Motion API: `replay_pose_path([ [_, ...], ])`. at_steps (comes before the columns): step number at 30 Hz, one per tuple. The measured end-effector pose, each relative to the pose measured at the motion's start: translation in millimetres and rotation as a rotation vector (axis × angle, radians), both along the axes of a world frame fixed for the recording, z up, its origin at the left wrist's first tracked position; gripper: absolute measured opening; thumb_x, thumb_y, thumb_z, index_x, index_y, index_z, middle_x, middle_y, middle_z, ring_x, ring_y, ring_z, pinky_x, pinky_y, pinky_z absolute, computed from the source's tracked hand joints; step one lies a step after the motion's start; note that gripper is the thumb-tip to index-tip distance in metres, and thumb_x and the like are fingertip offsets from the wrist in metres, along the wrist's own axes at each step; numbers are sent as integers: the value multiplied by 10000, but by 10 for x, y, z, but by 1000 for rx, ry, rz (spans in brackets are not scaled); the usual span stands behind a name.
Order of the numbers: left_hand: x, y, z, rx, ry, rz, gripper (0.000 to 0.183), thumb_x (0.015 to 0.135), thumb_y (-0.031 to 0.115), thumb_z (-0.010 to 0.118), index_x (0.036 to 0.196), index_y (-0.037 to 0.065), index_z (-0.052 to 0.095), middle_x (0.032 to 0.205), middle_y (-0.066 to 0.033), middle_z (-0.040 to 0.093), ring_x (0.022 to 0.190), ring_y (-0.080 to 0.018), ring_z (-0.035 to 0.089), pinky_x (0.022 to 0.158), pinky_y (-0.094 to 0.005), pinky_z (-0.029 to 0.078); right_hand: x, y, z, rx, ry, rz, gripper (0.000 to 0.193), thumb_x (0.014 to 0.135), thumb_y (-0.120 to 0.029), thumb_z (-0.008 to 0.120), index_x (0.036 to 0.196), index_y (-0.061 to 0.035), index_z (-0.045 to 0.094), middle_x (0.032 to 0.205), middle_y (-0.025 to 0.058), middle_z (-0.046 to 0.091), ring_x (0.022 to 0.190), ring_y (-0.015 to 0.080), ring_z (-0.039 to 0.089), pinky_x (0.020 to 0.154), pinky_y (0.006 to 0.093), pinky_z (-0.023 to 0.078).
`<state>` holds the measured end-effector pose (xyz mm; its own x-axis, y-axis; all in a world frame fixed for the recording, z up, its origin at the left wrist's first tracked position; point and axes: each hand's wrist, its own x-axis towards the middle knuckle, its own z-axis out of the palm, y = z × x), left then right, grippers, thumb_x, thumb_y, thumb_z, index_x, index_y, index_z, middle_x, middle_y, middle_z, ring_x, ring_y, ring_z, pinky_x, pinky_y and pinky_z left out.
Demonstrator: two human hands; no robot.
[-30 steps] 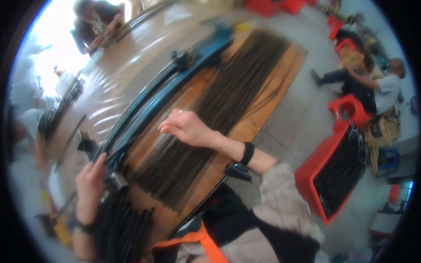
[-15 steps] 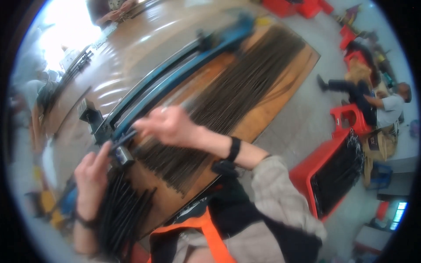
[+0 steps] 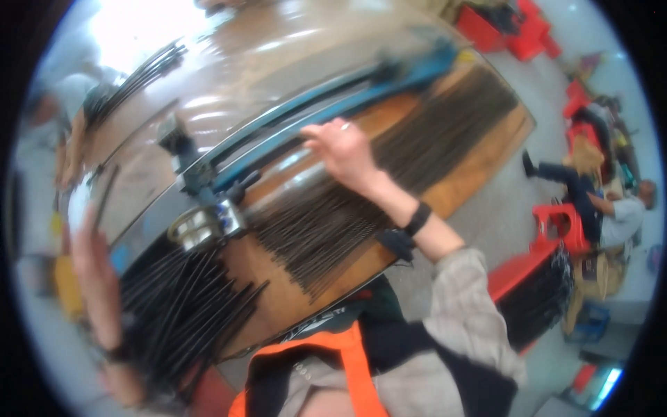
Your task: Manually organizing and feeding thin metal or plastic rods into a fabrication machine.
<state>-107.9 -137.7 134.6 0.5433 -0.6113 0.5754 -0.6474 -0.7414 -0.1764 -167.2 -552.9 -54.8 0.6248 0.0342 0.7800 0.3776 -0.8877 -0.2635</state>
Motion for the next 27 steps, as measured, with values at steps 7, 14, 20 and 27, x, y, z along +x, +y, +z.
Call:
replay_pose_path([
  [7, -4, 425, 127, -137, 54, 88, 355, 949, 1, 561, 1300, 37, 600, 955, -172, 657, 837, -334, 629, 777, -386, 492, 715, 974, 573, 497, 564, 374, 161, 925, -186, 662, 1044, -83, 699, 882, 71, 719, 812, 189, 679, 705, 317, 534],
  [14, -387, 919, -11, -228, 273, 223, 343, 944, 8, 574, 1280, 62, 612, 880, -175, 615, 767, -310, 600, 714, -371, 479, 1470, 1665, 544, 136, 193, 677, 137, 856, -205, 729, 924, -90, 760, 841, 64, 709, 803, 208, 645, 801, 370, 488],
  [20, -390, 1122, -260, -289, 307, 265, 348, 930, 3, 589, 1271, 65, 620, 851, -173, 603, 742, -311, 589, 686, -365, 475, 1575, 1817, 620, -303, 258, 599, 89, 818, -225, 743, 844, -140, 747, 727, 27, 677, 812, 199, 613, 950, 396, 350],
  [27, -187, 1150, -389, -257, 314, 254, 367, 928, 32, 597, 1287, 106, 620, 849, -170, 621, 721, -320, 612, 659, -387, 484, 1342, 1173, 412, -379, -80, 254, 108, 807, -60, 656, 860, -152, 640, 714, 10, 609, 854, 213, 599, 977, 404, 342],
])
